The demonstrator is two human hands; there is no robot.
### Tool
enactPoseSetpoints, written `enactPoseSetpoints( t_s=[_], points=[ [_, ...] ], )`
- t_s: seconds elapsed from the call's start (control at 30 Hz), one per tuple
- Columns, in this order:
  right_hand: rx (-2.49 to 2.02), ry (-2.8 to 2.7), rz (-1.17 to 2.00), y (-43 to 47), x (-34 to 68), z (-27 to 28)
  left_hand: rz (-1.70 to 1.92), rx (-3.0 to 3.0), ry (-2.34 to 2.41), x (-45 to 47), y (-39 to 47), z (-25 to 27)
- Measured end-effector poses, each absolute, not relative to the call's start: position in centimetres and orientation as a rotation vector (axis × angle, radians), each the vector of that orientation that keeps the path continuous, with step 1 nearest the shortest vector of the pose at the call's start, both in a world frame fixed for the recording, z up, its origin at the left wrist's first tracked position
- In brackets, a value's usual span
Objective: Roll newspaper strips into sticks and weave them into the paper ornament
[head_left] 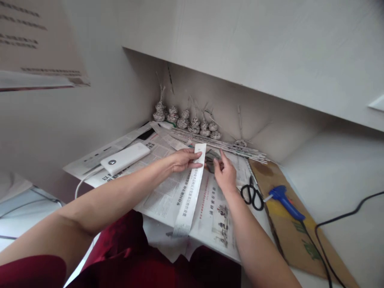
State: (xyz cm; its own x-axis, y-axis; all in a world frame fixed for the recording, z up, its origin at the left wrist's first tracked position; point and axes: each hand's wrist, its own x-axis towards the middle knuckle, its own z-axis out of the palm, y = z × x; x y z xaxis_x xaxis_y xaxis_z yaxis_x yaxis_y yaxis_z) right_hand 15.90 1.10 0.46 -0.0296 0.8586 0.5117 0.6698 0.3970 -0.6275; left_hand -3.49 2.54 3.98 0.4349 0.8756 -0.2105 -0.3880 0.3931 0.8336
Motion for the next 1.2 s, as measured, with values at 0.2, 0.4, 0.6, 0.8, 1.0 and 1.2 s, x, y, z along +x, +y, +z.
enactPoseSetpoints(
  t_s=[0.2,0.4,0.6,0.8,1.0,1.2],
  points=[
    [-1.689,-1.968,-0.034,3.1,17.0,-1.4,0.728,0.838,0.703,-0.6,2.9,2.8],
    [-1.791,-1.947,-0.069,3.1,16.9,-1.3,0.718,0.833,0.664,1.0,4.2,1.3],
    [-1.829,-1.827,-0.077,3.2,17.0,-1.4,0.781,0.875,0.59,0.0,4.3,-0.1],
    [-1.964,-1.896,-0.108,2.9,16.3,-0.9,0.725,0.928,0.556,-0.2,4.3,-0.5],
    [-1.858,-2.01,-0.095,2.3,16.1,-0.5,0.714,0.945,0.563,0.1,4.2,-0.6],
    [-1.88,-1.937,-0.048,2.5,16.2,-0.5,0.721,0.943,0.582,0.3,3.8,-0.4]
  ],
)
